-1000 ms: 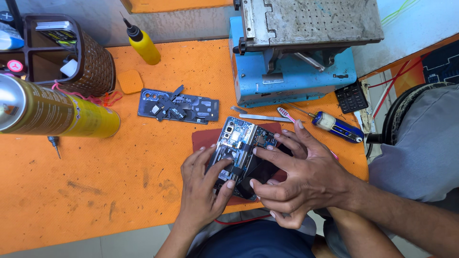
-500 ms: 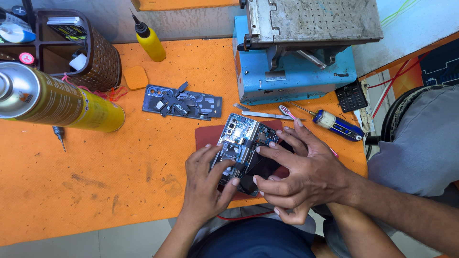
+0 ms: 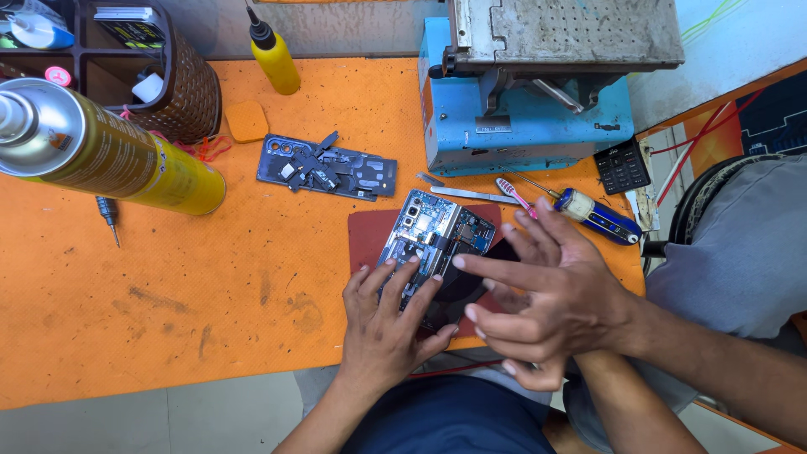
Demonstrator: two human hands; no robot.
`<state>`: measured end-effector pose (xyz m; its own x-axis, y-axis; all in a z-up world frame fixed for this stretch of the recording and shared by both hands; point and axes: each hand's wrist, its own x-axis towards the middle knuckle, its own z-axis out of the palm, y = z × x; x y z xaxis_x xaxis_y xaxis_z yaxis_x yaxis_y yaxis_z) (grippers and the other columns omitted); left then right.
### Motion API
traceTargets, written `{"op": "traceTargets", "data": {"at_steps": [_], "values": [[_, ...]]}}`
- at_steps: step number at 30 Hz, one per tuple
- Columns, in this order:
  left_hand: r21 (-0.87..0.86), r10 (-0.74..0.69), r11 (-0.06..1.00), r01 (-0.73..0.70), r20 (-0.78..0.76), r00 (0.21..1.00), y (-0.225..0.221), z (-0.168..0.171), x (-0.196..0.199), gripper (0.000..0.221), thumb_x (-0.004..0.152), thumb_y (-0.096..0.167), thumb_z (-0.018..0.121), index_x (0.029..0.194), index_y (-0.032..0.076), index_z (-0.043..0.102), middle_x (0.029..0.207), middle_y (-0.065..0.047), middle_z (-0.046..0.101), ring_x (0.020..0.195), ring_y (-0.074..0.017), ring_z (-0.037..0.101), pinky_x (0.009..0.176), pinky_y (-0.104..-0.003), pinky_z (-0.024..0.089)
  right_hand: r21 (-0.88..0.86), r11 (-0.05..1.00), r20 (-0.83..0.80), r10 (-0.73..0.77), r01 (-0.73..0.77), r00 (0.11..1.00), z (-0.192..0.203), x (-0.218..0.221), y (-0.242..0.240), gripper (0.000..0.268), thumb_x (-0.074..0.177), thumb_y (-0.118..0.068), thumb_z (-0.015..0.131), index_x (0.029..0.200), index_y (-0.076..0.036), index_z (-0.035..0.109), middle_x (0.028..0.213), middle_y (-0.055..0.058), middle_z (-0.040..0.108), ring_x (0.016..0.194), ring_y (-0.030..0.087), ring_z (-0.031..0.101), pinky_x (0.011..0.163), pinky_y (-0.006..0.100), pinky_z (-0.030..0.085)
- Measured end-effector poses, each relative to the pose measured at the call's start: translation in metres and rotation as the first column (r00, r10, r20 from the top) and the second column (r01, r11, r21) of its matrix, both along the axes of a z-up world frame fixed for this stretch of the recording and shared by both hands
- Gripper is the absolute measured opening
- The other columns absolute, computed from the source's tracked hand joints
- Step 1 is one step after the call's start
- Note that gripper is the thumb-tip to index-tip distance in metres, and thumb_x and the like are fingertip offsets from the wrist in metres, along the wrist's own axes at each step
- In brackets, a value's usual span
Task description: The person disassembles a mobile phone on a workbench, removing internal components and disconnected internal wiring while another person assists by holding parts of the device.
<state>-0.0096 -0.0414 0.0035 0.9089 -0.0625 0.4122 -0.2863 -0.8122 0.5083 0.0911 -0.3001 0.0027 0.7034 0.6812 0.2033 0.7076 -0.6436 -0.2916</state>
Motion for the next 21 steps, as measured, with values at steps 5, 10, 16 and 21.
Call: {"op": "traceTargets", "data": {"at_steps": [5, 10, 16, 21], "values": [[0.008, -0.025, 1.0, 0.024, 0.013, 1.0, 0.001, -0.004, -0.003, 0.063, 0.077, 0.051, 0.084, 0.128, 0.019, 0.066, 0.139, -0.011, 0.053, 0.133, -0.0332, 0.043, 0.112, -0.058, 0.034, -0.181, 0.9, 0.115, -0.382, 0.397, 0.917, 0.0, -0.012, 0.009, 0.053, 0.095, -0.021, 0.07, 0.141, 0.0, 0.057, 0.129, 0.014, 0.064, 0.122, 0.023, 0.061, 0.101, 0.032, 0.05], [0.019, -0.037, 0.999, 0.037, 0.026, 0.999, 0.001, -0.007, -0.004, 0.061, 0.079, 0.05, 0.083, 0.127, 0.017, 0.066, 0.14, -0.01, 0.054, 0.133, -0.0326, 0.044, 0.112, -0.057, 0.035, 0.277, 0.818, -0.443, -0.356, 0.503, 0.823, 0.002, 0.0, 0.015, 0.039, 0.091, -0.014, 0.074, 0.125, 0.002, 0.066, 0.102, 0.009, 0.067, 0.086, 0.015, 0.062, 0.072, 0.026, 0.051], [0.02, -0.041, 0.999, 0.041, 0.021, 0.999, 0.0, -0.002, -0.003, 0.062, 0.077, 0.052, 0.083, 0.124, 0.015, 0.066, 0.136, -0.009, 0.056, 0.13, -0.032, 0.047, 0.109, -0.056, 0.037, 0.424, 0.719, -0.693, -0.134, 0.55, 0.708, -0.006, 0.019, 0.021, 0.029, 0.096, -0.011, 0.069, 0.122, 0.002, 0.067, 0.1, 0.001, 0.06, 0.081, 0.005, 0.058, 0.07, 0.02, 0.049], [0.038, -0.037, 0.999, 0.037, 0.009, 0.999, -0.001, 0.003, -0.003, 0.065, 0.076, 0.055, 0.083, 0.124, 0.014, 0.067, 0.13, -0.007, 0.058, 0.127, -0.0304, 0.05, 0.107, -0.054, 0.038, 0.419, 0.753, -0.657, -0.134, 0.507, 0.742, 0.001, 0.025, 0.035, 0.03, 0.095, -0.011, 0.07, 0.123, 0.0, 0.069, 0.102, 0.001, 0.061, 0.081, 0.005, 0.058, 0.069, 0.02, 0.049]]}}
